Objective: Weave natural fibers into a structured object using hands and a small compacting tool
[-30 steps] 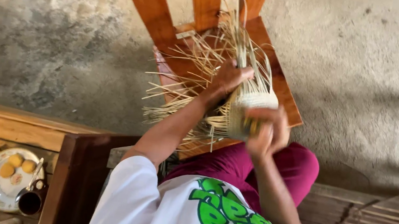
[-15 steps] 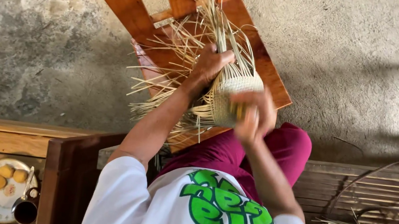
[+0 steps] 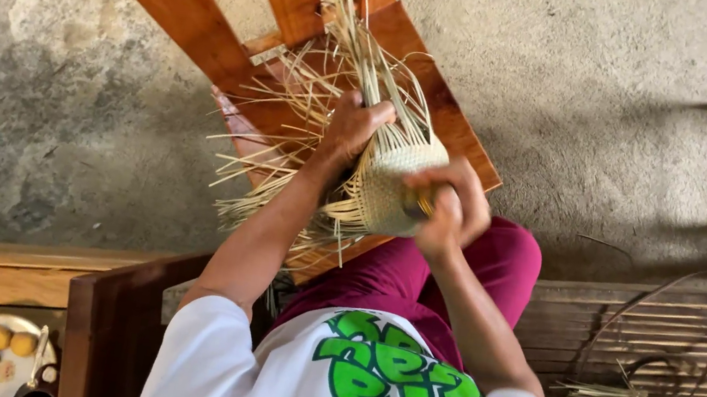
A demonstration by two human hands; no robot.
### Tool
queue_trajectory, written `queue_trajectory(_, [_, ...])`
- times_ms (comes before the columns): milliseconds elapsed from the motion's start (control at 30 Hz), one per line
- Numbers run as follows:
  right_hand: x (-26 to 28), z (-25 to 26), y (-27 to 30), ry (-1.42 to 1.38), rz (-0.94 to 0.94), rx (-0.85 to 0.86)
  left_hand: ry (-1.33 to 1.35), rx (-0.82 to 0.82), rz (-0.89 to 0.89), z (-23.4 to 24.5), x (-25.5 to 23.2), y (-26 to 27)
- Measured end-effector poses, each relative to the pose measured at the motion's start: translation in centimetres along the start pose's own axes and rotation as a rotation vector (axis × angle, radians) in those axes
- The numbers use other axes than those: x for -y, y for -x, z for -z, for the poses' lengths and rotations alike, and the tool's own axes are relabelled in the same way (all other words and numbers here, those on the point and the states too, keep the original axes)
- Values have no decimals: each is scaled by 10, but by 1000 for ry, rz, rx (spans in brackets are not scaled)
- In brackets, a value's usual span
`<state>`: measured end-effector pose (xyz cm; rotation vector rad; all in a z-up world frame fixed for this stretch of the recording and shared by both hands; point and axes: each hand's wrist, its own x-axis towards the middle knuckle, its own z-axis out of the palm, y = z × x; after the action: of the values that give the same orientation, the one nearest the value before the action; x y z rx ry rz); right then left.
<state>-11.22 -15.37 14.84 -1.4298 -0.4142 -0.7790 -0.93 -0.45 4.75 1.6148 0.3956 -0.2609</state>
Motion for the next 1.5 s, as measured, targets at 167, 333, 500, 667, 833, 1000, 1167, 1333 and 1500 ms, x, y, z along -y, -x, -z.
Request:
queue_trajectory(167, [18,19,7,222,-79,36,-40,-7,51,1,16,-12])
queue_trajectory(333, [-8,-25,-45,199,-118,82,-8,-6,3,6,-19,9])
queue_trajectory(500, [3,-2,-22,227,-275,-138,-3,-10,10,3,25,-23])
queue_trajectory(667, [5,21,-13,242,-258,-108,63,-23,4,0,19,-10])
queue_trajectory(833, [-20,-15,-55,110,-438,-85,34,-5,-5,8,-15,5])
queue_trajectory(1000, [-17,22,-6,277,-323,-148,93,4,-5,5,4,-1])
queue_trajectory(1167, [13,10,1,155,-260,-27,17,20,10,2,-19,13])
queue_trajectory(1333, [1,-33,-52,-35,-327,-2,83,2,-95,-5,-19,10])
queue_trajectory(1500, [2,4,6,152,-245,-116,-44,19,-20,1,29,-20])
